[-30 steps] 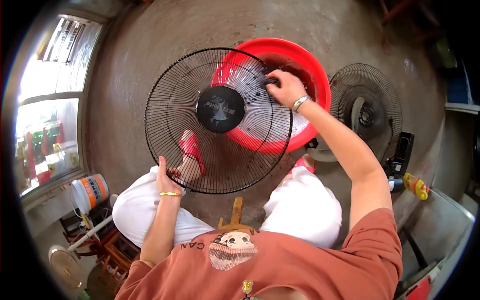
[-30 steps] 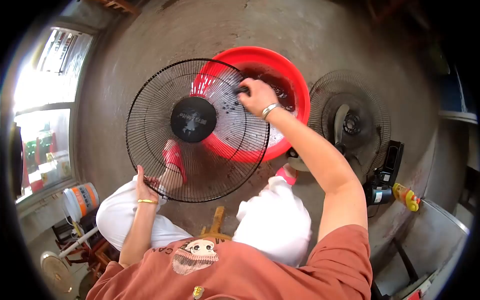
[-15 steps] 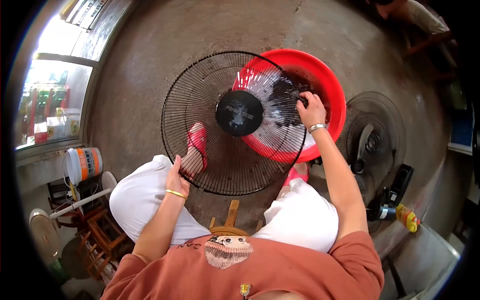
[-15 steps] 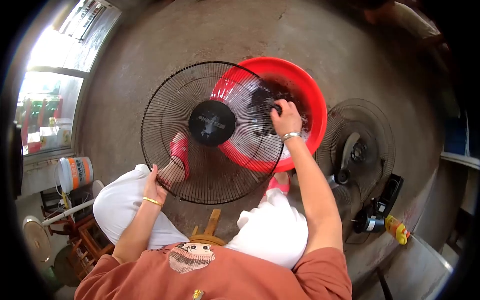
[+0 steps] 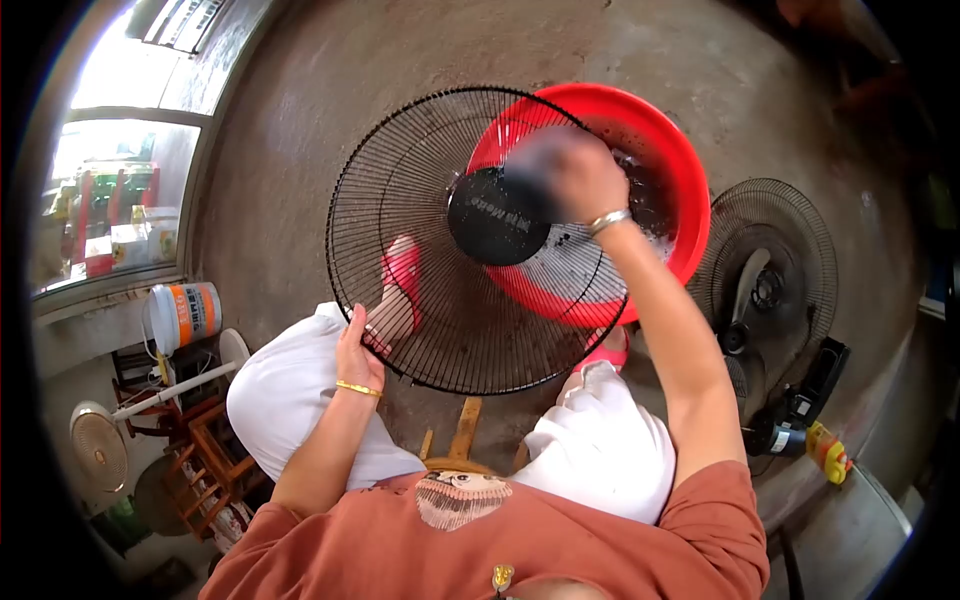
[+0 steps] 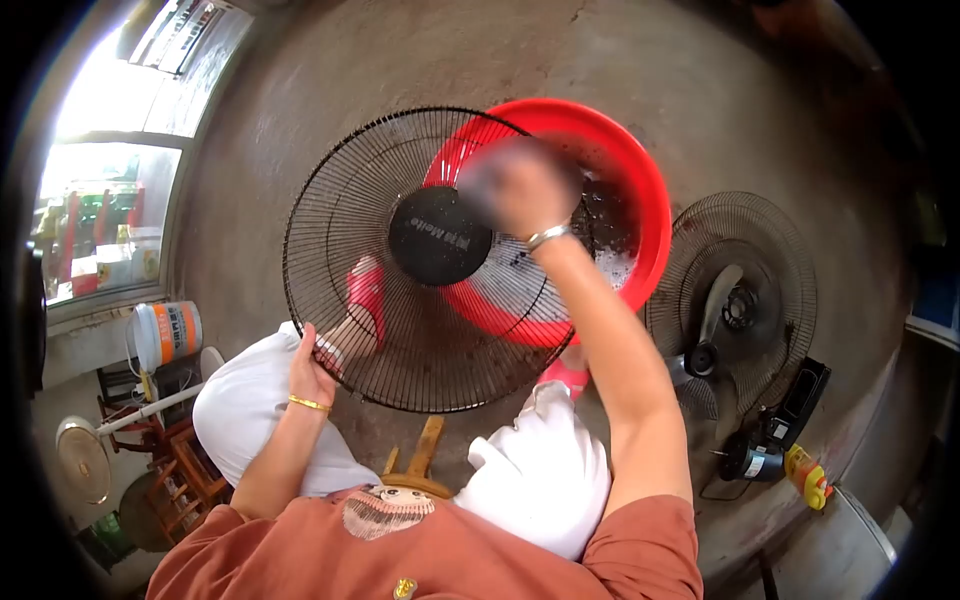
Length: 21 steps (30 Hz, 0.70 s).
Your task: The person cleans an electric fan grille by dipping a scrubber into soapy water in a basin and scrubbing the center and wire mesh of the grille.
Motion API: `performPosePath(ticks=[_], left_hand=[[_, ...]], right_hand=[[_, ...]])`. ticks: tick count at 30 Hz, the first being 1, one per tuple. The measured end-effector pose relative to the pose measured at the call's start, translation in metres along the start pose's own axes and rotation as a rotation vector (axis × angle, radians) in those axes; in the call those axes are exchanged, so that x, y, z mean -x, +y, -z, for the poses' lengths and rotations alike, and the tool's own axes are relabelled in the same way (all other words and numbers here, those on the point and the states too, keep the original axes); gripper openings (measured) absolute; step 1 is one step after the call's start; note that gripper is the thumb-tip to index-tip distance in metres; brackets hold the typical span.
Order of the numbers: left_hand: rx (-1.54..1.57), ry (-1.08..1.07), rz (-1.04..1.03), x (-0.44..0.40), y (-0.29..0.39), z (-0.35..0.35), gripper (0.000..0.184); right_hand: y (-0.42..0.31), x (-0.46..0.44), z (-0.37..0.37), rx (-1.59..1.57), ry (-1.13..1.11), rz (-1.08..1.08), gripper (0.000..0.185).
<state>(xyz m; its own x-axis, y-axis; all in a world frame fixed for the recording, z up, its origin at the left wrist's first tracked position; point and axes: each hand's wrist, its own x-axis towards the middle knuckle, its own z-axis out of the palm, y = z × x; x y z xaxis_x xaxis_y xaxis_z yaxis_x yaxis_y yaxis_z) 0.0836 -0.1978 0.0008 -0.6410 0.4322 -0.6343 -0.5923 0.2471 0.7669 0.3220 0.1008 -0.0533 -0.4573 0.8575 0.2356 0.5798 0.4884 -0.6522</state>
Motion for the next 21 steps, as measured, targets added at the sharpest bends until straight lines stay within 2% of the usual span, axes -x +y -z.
performPosePath(ticks=[1,3,5,8,10,12,14,16,17,18,19,20,21], left_hand=[[0.024,0.003,-0.004,0.002,0.002,-0.002,0.027],[0.008,-0.046,-0.042,-0.006,-0.001,0.008,0.026],[0.000,-0.030,-0.044,0.004,0.004,-0.008,0.025],[0.015,-0.042,-0.036,0.006,0.003,-0.002,0.024],[0.020,-0.108,-0.035,-0.006,-0.002,0.016,0.025],[0.017,-0.086,-0.052,0.002,-0.002,0.006,0.026],[0.006,-0.055,-0.051,0.011,0.002,-0.008,0.029],[-0.039,-0.011,-0.064,0.017,0.005,-0.016,0.027],[-0.066,0.009,-0.070,0.019,0.004,-0.019,0.027],[-0.027,-0.060,-0.052,0.009,0.001,-0.001,0.030],[-0.026,-0.069,-0.037,0.009,0.000,0.002,0.030],[-0.024,-0.076,-0.023,0.009,-0.001,0.003,0.030],[-0.023,-0.083,-0.011,0.008,-0.001,0.005,0.030]], right_hand=[[0.022,0.008,-0.050,-0.051,0.143,0.097,0.014],[-0.048,0.033,-0.048,-0.257,0.095,0.241,0.011],[-0.104,0.049,-0.028,-0.265,-0.072,0.358,0.007],[-0.090,0.034,-0.038,-0.149,0.007,0.274,0.007],[-0.047,0.004,-0.034,-0.037,0.063,0.136,0.006],[-0.002,-0.016,-0.040,0.051,0.134,0.000,0.007],[0.009,-0.018,-0.041,0.046,0.182,-0.092,0.006],[-0.020,-0.006,-0.037,0.006,0.182,0.093,0.008],[-0.041,0.003,-0.041,-0.135,0.201,0.162,0.008],[-0.067,0.015,-0.045,-0.205,0.013,0.111,0.009],[-0.100,0.027,-0.018,-0.184,0.054,0.306,0.008],[-0.109,0.040,-0.039,-0.196,-0.015,0.326,0.008],[-0.118,0.039,-0.046,-0.241,0.088,0.289,0.009]])
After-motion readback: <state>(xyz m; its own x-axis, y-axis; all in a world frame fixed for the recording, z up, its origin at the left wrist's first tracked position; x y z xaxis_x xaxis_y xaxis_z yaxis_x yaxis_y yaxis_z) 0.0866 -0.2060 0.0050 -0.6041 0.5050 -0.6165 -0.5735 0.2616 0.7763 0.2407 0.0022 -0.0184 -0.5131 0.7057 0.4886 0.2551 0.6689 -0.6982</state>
